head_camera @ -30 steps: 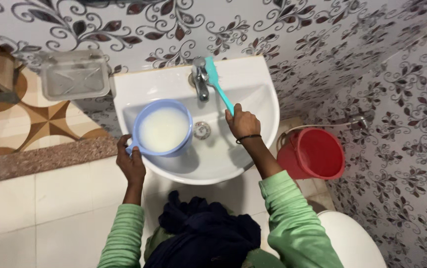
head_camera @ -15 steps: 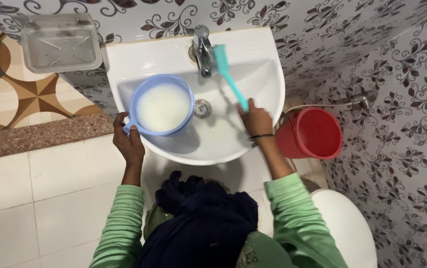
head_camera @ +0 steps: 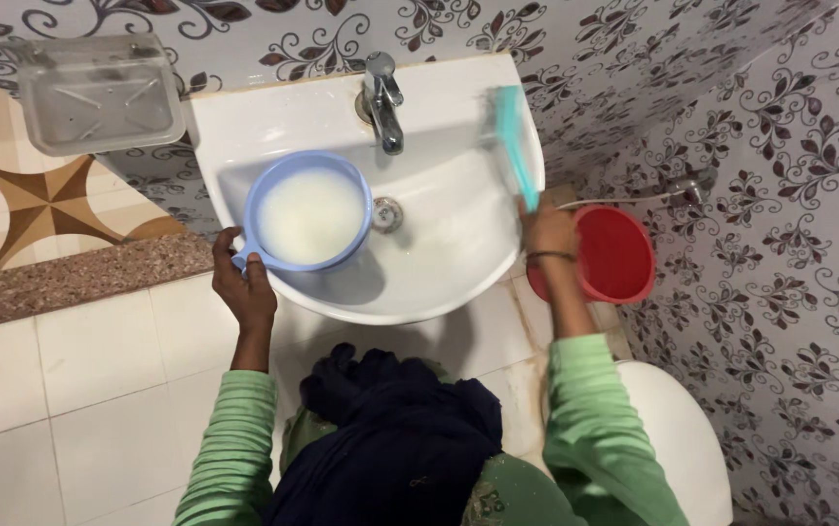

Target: The person cleans a white bathroom sink using a light blue scrub brush and a blue plastic bowl filled with soapy water. They repeatedly dip the brush into the bowl and scrub the sink basin, faucet, and drain area.

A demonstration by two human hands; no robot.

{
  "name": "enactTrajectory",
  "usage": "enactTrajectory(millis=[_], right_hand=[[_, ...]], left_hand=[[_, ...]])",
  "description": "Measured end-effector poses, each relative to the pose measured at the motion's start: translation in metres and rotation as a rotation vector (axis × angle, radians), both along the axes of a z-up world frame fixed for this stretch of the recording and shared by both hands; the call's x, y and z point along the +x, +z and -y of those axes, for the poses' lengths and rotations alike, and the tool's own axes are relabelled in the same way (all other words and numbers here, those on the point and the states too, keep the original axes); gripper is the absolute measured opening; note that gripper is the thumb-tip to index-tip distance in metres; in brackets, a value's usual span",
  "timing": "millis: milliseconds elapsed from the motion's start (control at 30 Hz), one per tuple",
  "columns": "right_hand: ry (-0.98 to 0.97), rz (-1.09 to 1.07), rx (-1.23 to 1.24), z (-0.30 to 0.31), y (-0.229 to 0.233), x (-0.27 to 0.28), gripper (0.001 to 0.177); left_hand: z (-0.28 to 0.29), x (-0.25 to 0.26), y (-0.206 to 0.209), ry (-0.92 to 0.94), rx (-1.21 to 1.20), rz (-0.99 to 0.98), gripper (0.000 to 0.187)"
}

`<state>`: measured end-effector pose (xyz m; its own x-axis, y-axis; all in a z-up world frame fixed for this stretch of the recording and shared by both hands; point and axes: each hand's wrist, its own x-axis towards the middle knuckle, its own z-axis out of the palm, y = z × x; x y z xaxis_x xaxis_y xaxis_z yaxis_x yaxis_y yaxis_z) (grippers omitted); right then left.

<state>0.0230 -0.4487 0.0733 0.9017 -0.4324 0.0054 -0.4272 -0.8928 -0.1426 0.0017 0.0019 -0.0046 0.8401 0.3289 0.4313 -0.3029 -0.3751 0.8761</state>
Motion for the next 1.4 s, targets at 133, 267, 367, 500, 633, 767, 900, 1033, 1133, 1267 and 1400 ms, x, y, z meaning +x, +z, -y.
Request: enactTrajectory(millis=[133,267,367,500,633,767,900,1033,1133,1267,1400], right_hand=[[0.100,0.062,-0.068,-0.006,-0.036,0.009,0.056],[0.218,-0.011,-0.044,-0.065,-0.062,-0.003,0.053],[0.132,-0.024,-0.020,-0.028,-0.027,0.008,0.053],[0.074,-0.015,-0.004,-0.017,0.008,0.002,0.054],[0.284,-0.192,0.016,-0.060,0.045,-0.046,0.056],[0.305,-0.041,0.134,-0.072,0.124,-0.102,0.044],[0.458,-0.019,-0.041,-0.107,0.178,-0.106,0.043],[0.870,0.016,-0.103,-0.161,0.168,-0.057,0.040],[0.951,-0.006,-0.267,-0.186,0.149,-0.015,0.040],[1.010,-0.158,-0.358,-0.191,0.137,0.003,0.041],[0.943,-0.315,-0.350,-0.168,0.159,0.004,0.049]], left_hand=[[0.002,-0.003,0.004,0.002,-0.047,-0.061,0.046],[0.001,-0.001,0.005,0.027,-0.020,-0.131,0.045],[-0.002,0.000,0.002,-0.053,-0.071,-0.031,0.047],[-0.002,0.001,-0.004,0.009,0.030,-0.015,0.046],[-0.002,0.000,-0.002,-0.034,-0.098,-0.097,0.041],[-0.003,-0.004,-0.009,-0.067,-0.170,-0.112,0.036],[-0.007,-0.009,-0.003,-0.060,-0.029,-0.058,0.036],[-0.008,-0.013,0.003,-0.082,-0.036,-0.095,0.037],[-0.008,-0.015,0.006,-0.075,0.008,-0.036,0.039],[-0.006,-0.017,0.006,-0.106,-0.103,-0.071,0.040],[-0.009,-0.021,0.003,-0.125,-0.091,-0.035,0.042]])
